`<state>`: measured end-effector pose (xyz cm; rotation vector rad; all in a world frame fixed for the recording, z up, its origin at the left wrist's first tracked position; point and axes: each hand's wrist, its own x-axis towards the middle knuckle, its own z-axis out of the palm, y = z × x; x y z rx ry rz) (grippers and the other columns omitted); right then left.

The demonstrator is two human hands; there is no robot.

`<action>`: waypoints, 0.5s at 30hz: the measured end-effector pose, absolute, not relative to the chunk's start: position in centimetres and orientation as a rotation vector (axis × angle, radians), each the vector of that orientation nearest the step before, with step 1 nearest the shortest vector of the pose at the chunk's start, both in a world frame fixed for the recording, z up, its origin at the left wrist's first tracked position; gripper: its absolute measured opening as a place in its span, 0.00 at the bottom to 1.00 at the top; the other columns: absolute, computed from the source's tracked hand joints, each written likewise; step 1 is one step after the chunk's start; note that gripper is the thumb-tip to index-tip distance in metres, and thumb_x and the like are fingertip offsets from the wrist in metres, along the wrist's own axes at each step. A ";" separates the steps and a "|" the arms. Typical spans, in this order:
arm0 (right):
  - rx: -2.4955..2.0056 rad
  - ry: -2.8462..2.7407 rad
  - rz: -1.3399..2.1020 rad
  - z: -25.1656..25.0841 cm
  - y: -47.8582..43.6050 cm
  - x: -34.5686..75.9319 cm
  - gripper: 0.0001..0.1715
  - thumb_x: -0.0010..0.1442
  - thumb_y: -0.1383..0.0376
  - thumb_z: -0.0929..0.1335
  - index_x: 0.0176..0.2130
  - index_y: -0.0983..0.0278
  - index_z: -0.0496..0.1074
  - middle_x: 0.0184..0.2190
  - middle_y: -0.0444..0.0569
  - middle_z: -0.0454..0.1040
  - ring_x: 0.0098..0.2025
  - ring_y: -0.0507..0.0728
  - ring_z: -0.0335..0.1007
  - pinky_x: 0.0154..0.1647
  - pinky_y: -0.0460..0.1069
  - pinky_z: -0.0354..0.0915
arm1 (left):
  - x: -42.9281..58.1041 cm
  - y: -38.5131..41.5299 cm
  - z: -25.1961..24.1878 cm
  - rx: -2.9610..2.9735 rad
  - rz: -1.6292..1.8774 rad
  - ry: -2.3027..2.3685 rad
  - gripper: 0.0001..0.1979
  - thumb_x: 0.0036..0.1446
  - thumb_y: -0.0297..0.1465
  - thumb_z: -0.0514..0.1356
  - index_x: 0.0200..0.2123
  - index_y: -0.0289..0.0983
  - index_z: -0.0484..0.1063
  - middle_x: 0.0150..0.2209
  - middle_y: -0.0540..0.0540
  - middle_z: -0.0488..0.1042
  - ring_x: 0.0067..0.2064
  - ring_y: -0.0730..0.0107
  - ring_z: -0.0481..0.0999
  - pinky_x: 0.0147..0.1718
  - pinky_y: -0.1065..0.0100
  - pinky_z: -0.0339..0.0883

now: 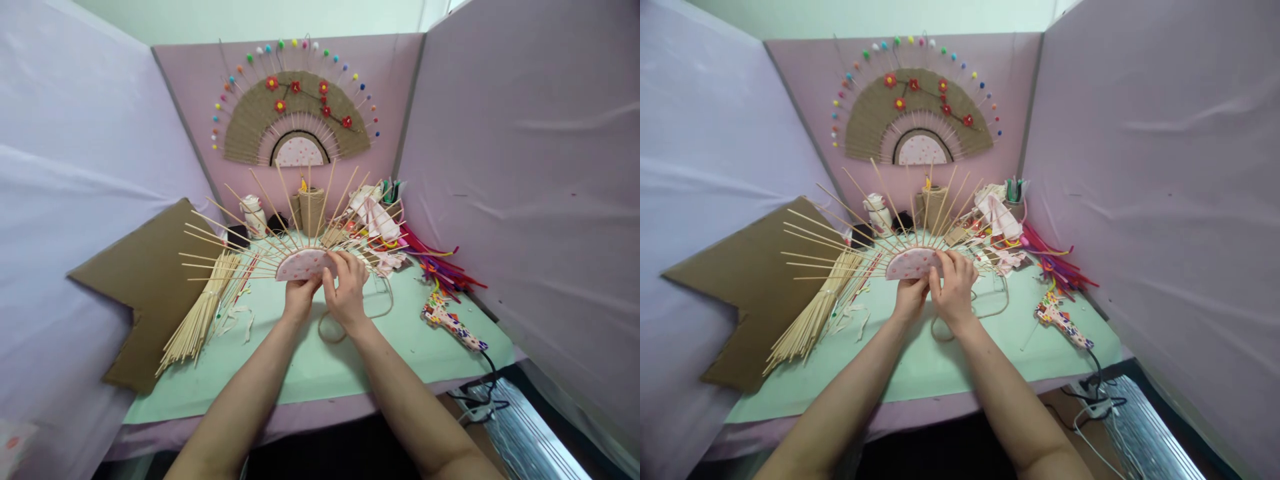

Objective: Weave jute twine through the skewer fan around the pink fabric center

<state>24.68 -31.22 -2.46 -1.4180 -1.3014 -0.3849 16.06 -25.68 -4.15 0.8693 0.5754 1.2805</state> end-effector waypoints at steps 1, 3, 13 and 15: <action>-1.422 -1.304 -0.379 -2.5 -31.2 24.7 0.20 0.65 0.61 0.61 0.55 0.61 0.68 0.51 0.53 0.70 0.53 0.61 0.62 0.55 0.57 0.56 | 16.1 -25.7 -4.1 0.872 1.287 0.582 0.22 0.34 0.33 0.75 0.35 0.34 0.77 0.36 0.44 0.80 0.38 0.63 0.78 0.45 0.59 0.70; -1.429 -1.297 -0.381 -2.6 -31.2 24.7 0.20 0.65 0.61 0.61 0.54 0.61 0.68 0.50 0.53 0.70 0.53 0.61 0.62 0.55 0.57 0.55 | 16.1 -25.8 -4.0 0.886 1.289 0.589 0.22 0.33 0.33 0.75 0.35 0.34 0.77 0.35 0.45 0.80 0.37 0.63 0.78 0.44 0.60 0.70; -1.391 -1.307 -0.452 -2.6 -31.5 24.4 0.23 0.64 0.62 0.62 0.58 0.59 0.65 0.51 0.54 0.68 0.55 0.61 0.60 0.56 0.58 0.56 | 15.9 -25.3 -5.2 1.050 1.307 0.632 0.17 0.40 0.32 0.72 0.36 0.35 0.77 0.35 0.46 0.79 0.37 0.66 0.76 0.43 0.63 0.67; -1.377 -1.299 -0.471 -2.6 -31.7 24.3 0.25 0.64 0.62 0.63 0.59 0.59 0.64 0.52 0.54 0.67 0.55 0.62 0.60 0.57 0.59 0.56 | 15.9 -25.3 -5.2 1.058 1.314 0.614 0.16 0.41 0.32 0.71 0.37 0.35 0.77 0.36 0.46 0.79 0.38 0.65 0.76 0.44 0.63 0.68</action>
